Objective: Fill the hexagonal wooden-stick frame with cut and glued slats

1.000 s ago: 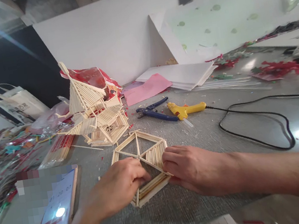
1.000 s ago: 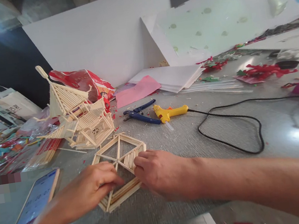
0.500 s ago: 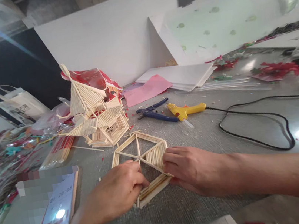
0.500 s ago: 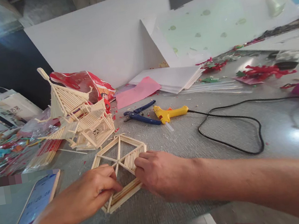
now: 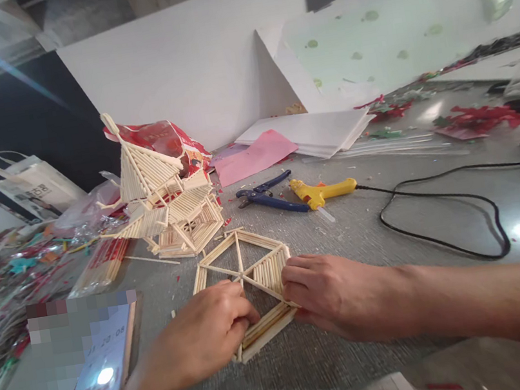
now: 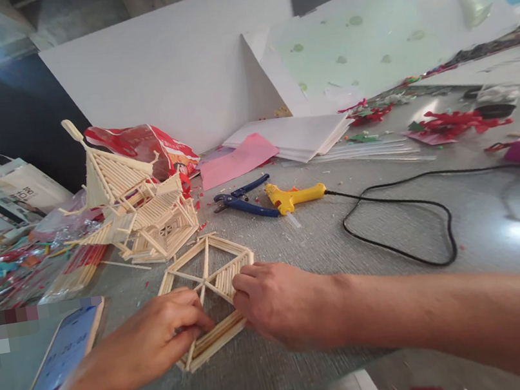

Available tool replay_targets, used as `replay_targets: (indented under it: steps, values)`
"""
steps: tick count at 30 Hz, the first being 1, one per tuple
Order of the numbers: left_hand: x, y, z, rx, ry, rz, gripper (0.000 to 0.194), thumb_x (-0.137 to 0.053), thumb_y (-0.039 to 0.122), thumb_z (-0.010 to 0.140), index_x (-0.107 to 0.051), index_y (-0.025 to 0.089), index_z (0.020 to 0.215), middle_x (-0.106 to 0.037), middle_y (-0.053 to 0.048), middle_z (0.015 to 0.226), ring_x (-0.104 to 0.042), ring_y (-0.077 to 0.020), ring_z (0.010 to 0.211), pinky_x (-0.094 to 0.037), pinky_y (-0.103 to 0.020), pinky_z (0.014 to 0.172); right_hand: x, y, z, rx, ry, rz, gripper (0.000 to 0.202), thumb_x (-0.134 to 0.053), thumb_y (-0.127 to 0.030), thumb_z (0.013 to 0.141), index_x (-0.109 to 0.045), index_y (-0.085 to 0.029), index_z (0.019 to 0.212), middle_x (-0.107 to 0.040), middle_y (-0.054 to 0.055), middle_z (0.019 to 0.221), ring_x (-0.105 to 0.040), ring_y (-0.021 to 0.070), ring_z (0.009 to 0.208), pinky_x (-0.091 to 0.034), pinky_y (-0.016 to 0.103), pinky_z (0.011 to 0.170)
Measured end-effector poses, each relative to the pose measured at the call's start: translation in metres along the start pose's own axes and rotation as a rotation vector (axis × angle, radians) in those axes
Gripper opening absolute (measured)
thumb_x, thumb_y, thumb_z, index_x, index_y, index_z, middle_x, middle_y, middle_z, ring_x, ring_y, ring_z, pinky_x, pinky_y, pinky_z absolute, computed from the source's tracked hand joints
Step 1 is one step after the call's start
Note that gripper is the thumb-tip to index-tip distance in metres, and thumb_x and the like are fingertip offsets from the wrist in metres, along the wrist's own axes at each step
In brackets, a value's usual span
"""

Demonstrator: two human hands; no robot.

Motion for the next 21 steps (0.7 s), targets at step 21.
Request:
replay_targets:
  steps: [21]
  values:
    - [0.008,-0.002,0.001,0.014,0.052,-0.076,0.03,-0.04,0.009,0.079,-0.064,0.023,0.088,-0.059,0.0,0.084,-0.053,-0.0124,0.082,-0.038,-0.026,0.074,0.0,-0.001,-0.002,0.009,-0.018,-0.014,0.013,-0.044,-0.017,0.084,-0.055,-0.012,0.08,-0.054,0.007,0.082,-0.043,0.0148,0.072,-0.038,0.028,0.066]
Point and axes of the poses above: each hand's wrist, its own z-axis towards the middle knuckle, its own x-axis out of the back of the hand, y = z × x, the point moved 8 cm from there along z, towards the middle knuckle
